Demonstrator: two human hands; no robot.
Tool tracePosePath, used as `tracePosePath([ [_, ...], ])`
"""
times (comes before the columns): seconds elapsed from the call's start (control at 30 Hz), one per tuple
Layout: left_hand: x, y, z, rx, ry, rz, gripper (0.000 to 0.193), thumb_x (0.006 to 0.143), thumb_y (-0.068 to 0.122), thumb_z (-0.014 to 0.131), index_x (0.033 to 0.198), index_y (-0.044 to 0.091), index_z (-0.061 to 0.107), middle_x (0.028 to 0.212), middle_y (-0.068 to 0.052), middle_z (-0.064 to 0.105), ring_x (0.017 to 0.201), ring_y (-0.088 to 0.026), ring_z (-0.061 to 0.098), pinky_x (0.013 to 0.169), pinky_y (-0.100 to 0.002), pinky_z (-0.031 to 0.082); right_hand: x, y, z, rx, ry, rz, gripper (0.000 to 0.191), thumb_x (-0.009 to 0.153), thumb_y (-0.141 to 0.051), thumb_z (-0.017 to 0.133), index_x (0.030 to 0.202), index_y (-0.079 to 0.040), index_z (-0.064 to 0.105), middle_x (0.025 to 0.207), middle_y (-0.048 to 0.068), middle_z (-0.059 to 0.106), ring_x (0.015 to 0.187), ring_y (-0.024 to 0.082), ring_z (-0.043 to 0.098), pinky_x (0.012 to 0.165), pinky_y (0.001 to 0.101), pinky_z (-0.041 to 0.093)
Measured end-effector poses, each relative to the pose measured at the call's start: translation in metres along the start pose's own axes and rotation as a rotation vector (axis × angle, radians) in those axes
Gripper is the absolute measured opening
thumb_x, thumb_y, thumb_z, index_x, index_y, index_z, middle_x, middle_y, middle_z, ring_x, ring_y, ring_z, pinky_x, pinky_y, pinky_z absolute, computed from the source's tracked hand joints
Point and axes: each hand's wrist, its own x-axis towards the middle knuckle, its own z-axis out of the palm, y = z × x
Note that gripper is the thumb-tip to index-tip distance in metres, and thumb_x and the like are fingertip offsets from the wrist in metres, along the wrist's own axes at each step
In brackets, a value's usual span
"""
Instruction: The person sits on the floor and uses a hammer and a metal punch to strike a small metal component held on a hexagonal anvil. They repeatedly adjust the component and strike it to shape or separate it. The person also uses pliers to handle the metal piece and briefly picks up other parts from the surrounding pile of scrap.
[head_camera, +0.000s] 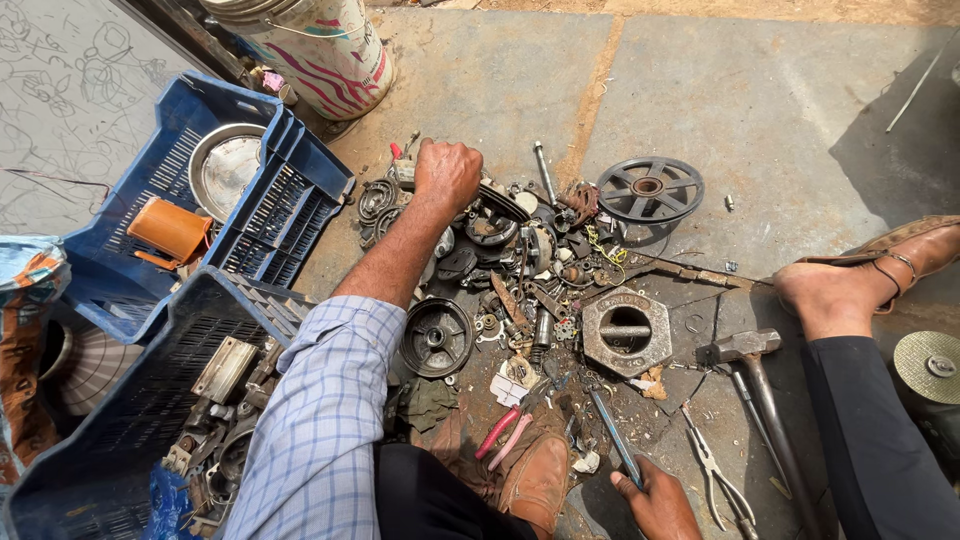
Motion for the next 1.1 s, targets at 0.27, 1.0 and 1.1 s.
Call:
tracePosePath([
  [0.27,-0.054,0.003,0.067,-0.038,-0.262,-0.044,0.019,0.097,0.020,0.060,0.100,0.011,0.077,0.096,-0.011,0.078,0.087,-0.025,0.077,0.073,-0.042,0.060,0.005,0.005,0.005,-0.034,0.017,-0.104,0.068,0.088,-0.049,0.069,0.136,-0.002,0.061,0.086,0.025,0.079,0.081,0.034,0.080,0.082,0.0459,0.061],
  [1.0,0.019,-0.017,0.030,-0.205,0.417,-0.110,0.008,0.085,0.012,0.066,0.087,0.009,0.074,0.078,-0.012,0.076,0.070,-0.030,0.074,0.071,-0.048,0.053,-0.011,-0.011,0.002,-0.189,-0.099,-0.097,0.053,0.091,-0.045,0.068,0.126,-0.005,0.066,0.084,0.025,0.078,0.080,0.035,0.081,0.084,0.0473,0.059],
  [1.1,0.025,-0.011,0.033,-0.299,0.374,-0.193,0.011,0.088,0.009,0.063,0.091,0.010,0.073,0.081,-0.012,0.075,0.069,-0.028,0.073,0.065,-0.046,0.054,-0.003,-0.003,0.003,-0.195,-0.112,-0.137,0.050,0.091,-0.045,0.068,0.123,-0.007,0.068,0.084,0.024,0.079,0.081,0.032,0.081,0.084,0.0472,0.057],
])
